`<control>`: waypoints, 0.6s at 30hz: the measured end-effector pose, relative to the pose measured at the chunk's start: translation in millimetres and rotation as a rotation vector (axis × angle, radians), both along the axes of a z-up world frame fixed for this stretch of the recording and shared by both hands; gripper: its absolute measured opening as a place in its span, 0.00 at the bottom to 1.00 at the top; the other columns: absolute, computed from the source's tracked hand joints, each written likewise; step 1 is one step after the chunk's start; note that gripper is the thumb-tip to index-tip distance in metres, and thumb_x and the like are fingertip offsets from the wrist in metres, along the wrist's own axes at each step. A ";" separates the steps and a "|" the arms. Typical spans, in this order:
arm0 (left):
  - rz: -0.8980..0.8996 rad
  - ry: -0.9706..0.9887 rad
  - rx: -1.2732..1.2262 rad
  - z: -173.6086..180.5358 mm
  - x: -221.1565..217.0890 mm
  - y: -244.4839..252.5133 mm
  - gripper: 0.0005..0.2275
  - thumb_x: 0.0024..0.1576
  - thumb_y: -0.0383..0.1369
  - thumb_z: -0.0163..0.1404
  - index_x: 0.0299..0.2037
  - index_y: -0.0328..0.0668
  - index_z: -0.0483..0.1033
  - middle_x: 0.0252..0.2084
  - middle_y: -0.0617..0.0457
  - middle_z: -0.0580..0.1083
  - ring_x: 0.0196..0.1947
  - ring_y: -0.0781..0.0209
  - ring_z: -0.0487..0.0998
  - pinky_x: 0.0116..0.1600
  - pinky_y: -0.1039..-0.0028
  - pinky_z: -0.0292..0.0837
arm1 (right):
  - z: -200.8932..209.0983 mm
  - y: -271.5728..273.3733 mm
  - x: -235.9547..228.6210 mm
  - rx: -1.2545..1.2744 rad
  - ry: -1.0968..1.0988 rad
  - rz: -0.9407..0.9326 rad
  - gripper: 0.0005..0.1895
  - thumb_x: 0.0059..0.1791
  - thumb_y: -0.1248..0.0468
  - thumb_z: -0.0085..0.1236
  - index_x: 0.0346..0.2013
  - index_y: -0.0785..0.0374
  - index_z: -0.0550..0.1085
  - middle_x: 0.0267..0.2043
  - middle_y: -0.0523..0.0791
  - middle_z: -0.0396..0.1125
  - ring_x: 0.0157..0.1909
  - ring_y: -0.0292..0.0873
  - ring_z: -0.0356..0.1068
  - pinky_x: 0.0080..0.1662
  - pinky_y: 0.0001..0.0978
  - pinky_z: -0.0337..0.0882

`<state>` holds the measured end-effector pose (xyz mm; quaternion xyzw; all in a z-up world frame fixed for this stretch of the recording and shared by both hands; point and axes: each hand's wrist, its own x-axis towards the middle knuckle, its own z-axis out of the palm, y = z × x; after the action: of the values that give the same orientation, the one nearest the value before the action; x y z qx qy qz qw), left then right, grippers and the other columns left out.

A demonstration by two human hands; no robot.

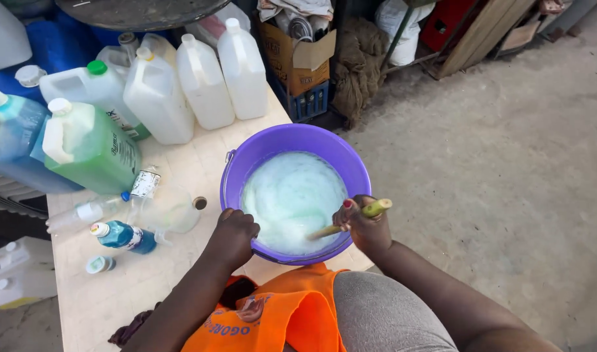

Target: The person pours a green liquid from a plastic measuring cup into a purple bucket containing a white foamy mixture. They then use a wooden stick to stir the contents of the bucket, blending the green liquid into the foam. The person briefly handles a dark cloth on the table before resuming the stirring action.

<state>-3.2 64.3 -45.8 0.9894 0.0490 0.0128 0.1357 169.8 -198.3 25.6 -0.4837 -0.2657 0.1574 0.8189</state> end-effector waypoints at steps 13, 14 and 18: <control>0.073 -0.007 0.009 4.7 2.7 -7.2 0.09 0.46 0.23 0.56 0.34 0.49 0.81 0.33 0.57 0.75 0.44 0.58 0.75 0.69 0.63 0.59 | -14.0 151.0 77.7 0.134 -0.071 -0.201 0.23 0.57 0.69 0.52 0.17 0.61 0.62 0.07 0.49 0.58 0.08 0.45 0.61 0.19 0.38 0.67; 0.074 -0.008 0.017 7.1 1.7 -7.9 0.08 0.46 0.23 0.56 0.33 0.49 0.81 0.33 0.56 0.75 0.44 0.57 0.75 0.69 0.62 0.59 | -11.1 157.8 79.1 0.149 -0.115 -0.230 0.23 0.57 0.69 0.53 0.17 0.62 0.63 0.07 0.50 0.58 0.08 0.45 0.62 0.19 0.36 0.68; 0.065 -0.020 0.045 12.9 -0.4 -10.1 0.07 0.48 0.23 0.56 0.31 0.50 0.80 0.32 0.58 0.74 0.42 0.59 0.75 0.67 0.63 0.61 | -4.2 165.1 68.9 0.133 -0.263 -0.116 0.23 0.56 0.70 0.57 0.16 0.63 0.66 0.08 0.50 0.61 0.10 0.43 0.65 0.22 0.31 0.69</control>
<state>-3.6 54.2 -32.9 0.9899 0.0796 0.0283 0.1136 238.7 -33.2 21.4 -0.4594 -0.3524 0.0273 0.8149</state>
